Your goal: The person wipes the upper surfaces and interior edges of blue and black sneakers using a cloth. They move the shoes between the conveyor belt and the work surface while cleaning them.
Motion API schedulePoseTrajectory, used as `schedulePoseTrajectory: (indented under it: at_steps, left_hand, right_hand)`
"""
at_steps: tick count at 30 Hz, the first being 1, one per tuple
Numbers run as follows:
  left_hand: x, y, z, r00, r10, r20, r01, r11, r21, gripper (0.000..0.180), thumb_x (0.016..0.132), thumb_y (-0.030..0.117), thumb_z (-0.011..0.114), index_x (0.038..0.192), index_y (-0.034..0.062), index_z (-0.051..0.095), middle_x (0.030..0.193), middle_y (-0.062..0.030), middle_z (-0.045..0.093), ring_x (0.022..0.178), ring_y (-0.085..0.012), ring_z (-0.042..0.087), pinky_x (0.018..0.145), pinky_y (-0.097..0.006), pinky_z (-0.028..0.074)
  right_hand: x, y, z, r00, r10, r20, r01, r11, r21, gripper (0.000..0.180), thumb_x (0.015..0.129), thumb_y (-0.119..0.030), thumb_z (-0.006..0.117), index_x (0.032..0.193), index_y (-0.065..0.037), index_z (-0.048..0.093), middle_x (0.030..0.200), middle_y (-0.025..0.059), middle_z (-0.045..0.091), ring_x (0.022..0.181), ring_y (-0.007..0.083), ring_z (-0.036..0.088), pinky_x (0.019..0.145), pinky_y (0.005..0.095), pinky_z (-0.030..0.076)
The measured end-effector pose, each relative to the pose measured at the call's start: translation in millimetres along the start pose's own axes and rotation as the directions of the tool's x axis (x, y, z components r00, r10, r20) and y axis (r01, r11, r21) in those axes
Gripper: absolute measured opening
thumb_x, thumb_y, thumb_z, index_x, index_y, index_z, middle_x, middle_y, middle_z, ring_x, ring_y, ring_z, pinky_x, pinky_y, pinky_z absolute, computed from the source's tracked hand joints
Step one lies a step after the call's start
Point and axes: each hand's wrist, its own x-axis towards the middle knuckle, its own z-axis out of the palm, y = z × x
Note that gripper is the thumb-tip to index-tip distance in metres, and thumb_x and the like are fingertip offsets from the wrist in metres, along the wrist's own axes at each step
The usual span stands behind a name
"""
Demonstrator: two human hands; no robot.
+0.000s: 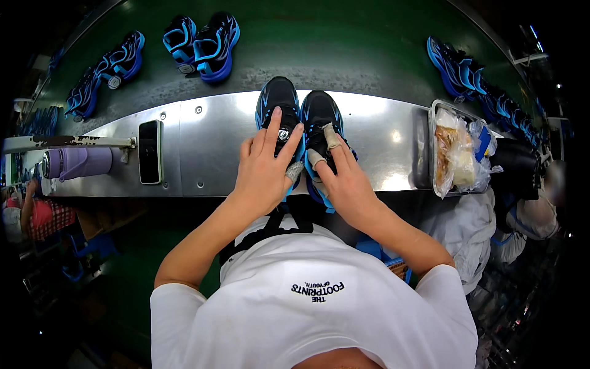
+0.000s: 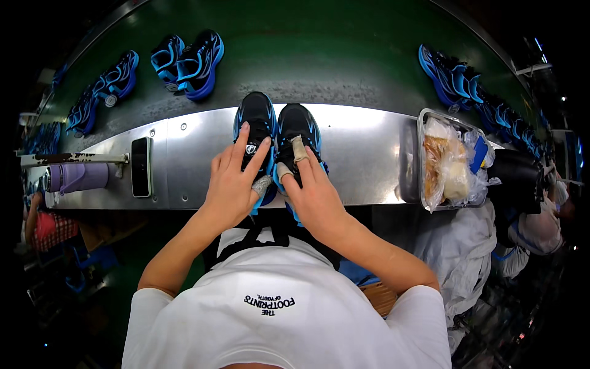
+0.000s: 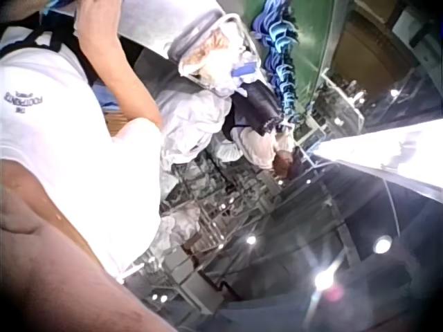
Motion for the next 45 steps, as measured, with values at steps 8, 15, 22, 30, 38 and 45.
schedulePoseTrajectory:
  at_steps: [8,15,22,30,38,45]
  left_hand:
    - [19.1,-17.5,-5.8,0.985,-0.096,-0.141,0.074,0.985,-0.153,0.044,0.075,0.004,0.064,0.118,0.0099,0.064,0.123,-0.0168,0.059,0.116,-0.036,0.05,0.098,-0.044,0.04]
    - [24.0,-10.9,-0.8,0.988,-0.031,-0.152,-0.006,0.972,-0.235,0.038,0.069,-0.005,0.065,0.105,0.0049,0.066,0.105,-0.0137,0.059,0.098,-0.0339,0.06,0.084,-0.04,0.05]
    - [34.7,-12.7,1.2,0.975,-0.195,-0.105,0.154,0.938,-0.312,0.024,0.072,-0.002,0.066,0.095,0.0028,0.063,0.093,-0.0113,0.059,0.084,-0.0296,0.06,0.072,-0.036,0.048]
    - [36.1,-12.7,8.3,0.969,-0.166,-0.183,0.088,0.925,-0.371,0.025,0.071,-0.003,0.066,0.096,0.0036,0.065,0.088,-0.0084,0.056,0.078,-0.0252,0.058,0.066,-0.034,0.047]
    - [44.3,-29.8,-6.2,0.981,-0.126,0.144,0.191,0.728,-0.659,0.029,0.074,-0.003,0.065,0.102,0.0049,0.068,0.092,-0.0028,0.057,0.071,-0.0103,0.05,0.065,-0.024,0.042]
    - [47.8,-32.7,-3.2,0.999,0.032,0.037,-0.009,0.86,-0.511,0.023,0.078,-0.002,0.066,0.1,0.0042,0.068,0.094,-0.0024,0.059,0.073,-0.0116,0.05,0.065,-0.024,0.041]
  right_hand:
    - [6.2,10.0,-21.6,0.967,0.112,0.23,-0.185,0.927,0.327,0.034,0.085,-0.016,0.067,0.113,0.002,0.061,0.131,0.0269,0.049,0.126,0.0448,0.045,0.106,0.0458,0.039]
    - [-4.5,5.9,-7.3,0.999,0.014,0.041,-0.022,0.98,0.2,0.032,0.082,-0.007,0.067,0.112,0.003,0.062,0.132,0.027,0.048,0.13,0.0468,0.041,0.106,0.0482,0.04]
    - [9.7,18.7,-41.5,0.974,0.161,0.158,-0.201,0.94,0.277,0.024,0.083,-0.005,0.067,0.106,-0.009,0.07,0.103,0.0114,0.062,0.1,0.0319,0.057,0.089,0.0382,0.047]
    - [5.8,35.0,-37.2,0.952,0.145,0.269,-0.256,0.858,0.445,0.032,0.083,-0.004,0.067,0.115,-0.011,0.069,0.101,0.0108,0.055,0.094,0.0275,0.057,0.086,0.0344,0.048]
    - [8.1,44.9,-33.2,0.952,0.194,0.237,-0.264,0.913,0.311,0.035,0.079,-0.017,0.075,0.113,-0.014,0.069,0.093,0.0103,0.054,0.085,0.0255,0.057,0.077,0.0331,0.048]
    - [14.7,37.9,-45.6,0.897,0.26,0.358,-0.378,0.871,0.315,0.031,0.078,-0.021,0.075,0.108,-0.013,0.071,0.089,0.0107,0.056,0.091,0.0256,0.056,0.078,0.034,0.047]
